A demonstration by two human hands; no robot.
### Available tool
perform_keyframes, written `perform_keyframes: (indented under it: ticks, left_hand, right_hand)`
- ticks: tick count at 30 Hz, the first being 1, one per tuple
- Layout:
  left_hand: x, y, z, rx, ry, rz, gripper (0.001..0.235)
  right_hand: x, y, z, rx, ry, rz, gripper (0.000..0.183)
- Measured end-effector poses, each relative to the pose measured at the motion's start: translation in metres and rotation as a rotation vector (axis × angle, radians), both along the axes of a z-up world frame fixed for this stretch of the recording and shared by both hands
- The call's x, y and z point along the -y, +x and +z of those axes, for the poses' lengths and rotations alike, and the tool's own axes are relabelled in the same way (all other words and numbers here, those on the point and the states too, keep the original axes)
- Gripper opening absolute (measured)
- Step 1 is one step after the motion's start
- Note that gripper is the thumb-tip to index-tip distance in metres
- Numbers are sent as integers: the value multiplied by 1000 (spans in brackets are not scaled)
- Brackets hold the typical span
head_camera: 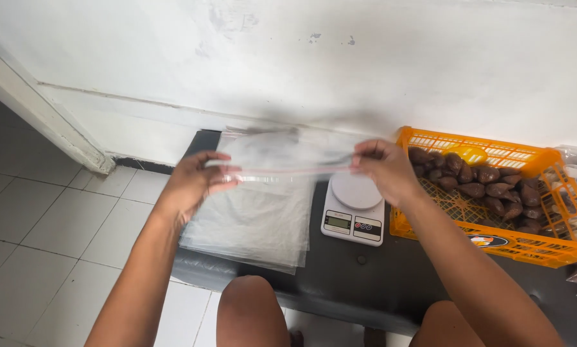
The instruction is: The person weighs dark brown fruits on a digital scale, places them into clear plastic bags, and seals the bags. The process is repeated for multiple bags, which are then stacked on the table.
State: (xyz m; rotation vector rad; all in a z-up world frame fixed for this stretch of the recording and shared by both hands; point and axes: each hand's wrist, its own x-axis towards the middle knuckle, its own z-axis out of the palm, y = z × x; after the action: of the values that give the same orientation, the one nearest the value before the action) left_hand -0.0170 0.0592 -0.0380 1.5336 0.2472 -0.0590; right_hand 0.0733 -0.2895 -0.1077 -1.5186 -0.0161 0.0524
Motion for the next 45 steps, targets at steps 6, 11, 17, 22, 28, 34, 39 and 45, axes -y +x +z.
perform_keyframes:
  ticks: [6, 11, 17, 22, 28, 34, 39, 45]
  left_hand:
    - [-28, -53, -80, -700, 579, -494, 36]
    - [-44, -35, -121, -544, 1198, -476, 54]
    - [17, 56, -155, -43, 1269, -309, 61]
    - [71, 107, -180, -93, 1341, -298, 60]
    - [75, 114, -207, -344, 1369, -255, 67]
    - [75, 124, -224, -323, 1407, -204, 67]
    - [75, 123, -228, -322, 1394, -204, 67]
    - [74, 126, -241, -318, 1402, -194, 67]
  right_hand:
    - [10, -69, -49, -308, -773, 423, 28]
    - [6, -50, -66, 18, -1206, 336, 37]
    - [-71, -12, -62, 325, -1189, 306, 55]
    - [-127, 42, -103, 293, -1338, 318, 60]
    - [-134, 64, -165, 175, -1423, 361, 71]
    - [-134, 69, -177, 238, -1422, 297, 69]
    - [-134, 70, -180, 169, -1419, 335, 70]
    - [-134, 68, -173, 139, -1419, 369, 70]
